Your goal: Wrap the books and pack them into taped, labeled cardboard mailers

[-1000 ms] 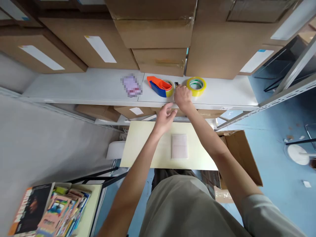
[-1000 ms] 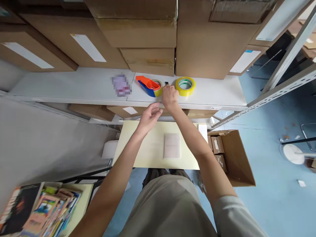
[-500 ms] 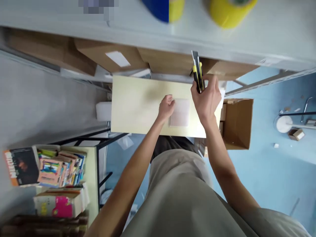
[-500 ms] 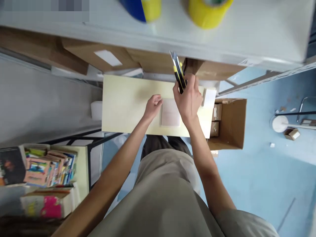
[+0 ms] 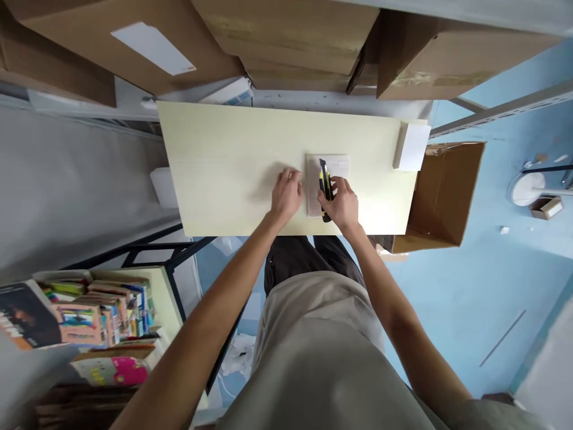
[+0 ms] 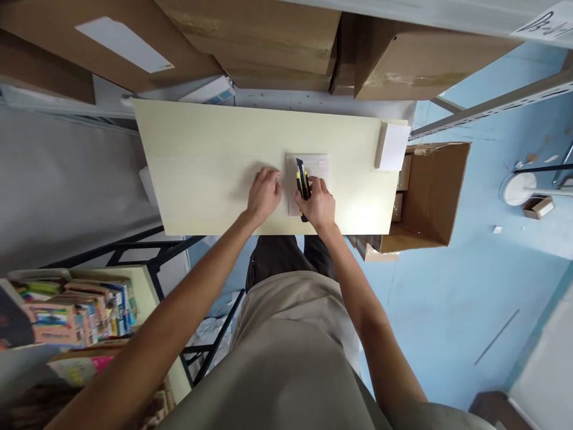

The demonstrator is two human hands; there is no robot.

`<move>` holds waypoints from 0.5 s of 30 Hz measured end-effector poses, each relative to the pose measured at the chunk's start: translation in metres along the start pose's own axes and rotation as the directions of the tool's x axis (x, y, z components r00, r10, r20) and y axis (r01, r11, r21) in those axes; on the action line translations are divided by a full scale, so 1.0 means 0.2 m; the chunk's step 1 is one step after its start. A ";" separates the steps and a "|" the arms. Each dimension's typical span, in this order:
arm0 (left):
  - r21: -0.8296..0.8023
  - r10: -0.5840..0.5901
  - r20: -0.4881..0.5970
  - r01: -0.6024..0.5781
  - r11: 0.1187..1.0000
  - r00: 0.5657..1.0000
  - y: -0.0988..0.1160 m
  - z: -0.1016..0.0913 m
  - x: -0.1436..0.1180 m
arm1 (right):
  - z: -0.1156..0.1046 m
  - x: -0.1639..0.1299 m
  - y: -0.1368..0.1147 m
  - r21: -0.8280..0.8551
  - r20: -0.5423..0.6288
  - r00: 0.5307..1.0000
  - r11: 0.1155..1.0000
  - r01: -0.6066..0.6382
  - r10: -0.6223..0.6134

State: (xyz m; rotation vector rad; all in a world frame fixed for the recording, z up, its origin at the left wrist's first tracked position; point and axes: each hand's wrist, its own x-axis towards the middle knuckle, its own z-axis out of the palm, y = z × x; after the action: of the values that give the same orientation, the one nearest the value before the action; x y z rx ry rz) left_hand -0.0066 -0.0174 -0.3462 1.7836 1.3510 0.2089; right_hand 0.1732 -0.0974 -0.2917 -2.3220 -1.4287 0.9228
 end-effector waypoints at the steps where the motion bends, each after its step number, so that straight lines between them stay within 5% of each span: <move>1: 0.026 0.069 0.012 -0.069 0.997 0.998 -0.02 -0.05 0.02 | 0.03 0.03 -0.03 0.003 0.013 1.000 1.000 0.005 -0.005; 6: 0.073 0.201 0.165 -0.215 0.974 0.966 -0.12 -0.20 0.13 | 0.16 0.15 -0.17 -0.023 0.075 0.997 1.000 -0.009 0.011; 15: 0.051 0.297 0.286 -0.324 0.945 0.911 -0.19 -0.25 0.16 | 0.27 0.18 -0.25 -0.135 0.109 0.991 0.989 -0.069 0.084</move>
State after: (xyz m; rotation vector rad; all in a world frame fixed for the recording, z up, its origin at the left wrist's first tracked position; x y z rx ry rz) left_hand -0.0492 0.0382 -0.3531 2.0220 0.8895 0.0615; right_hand 0.1142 -0.0478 -0.3199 -2.4707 -1.4954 1.0277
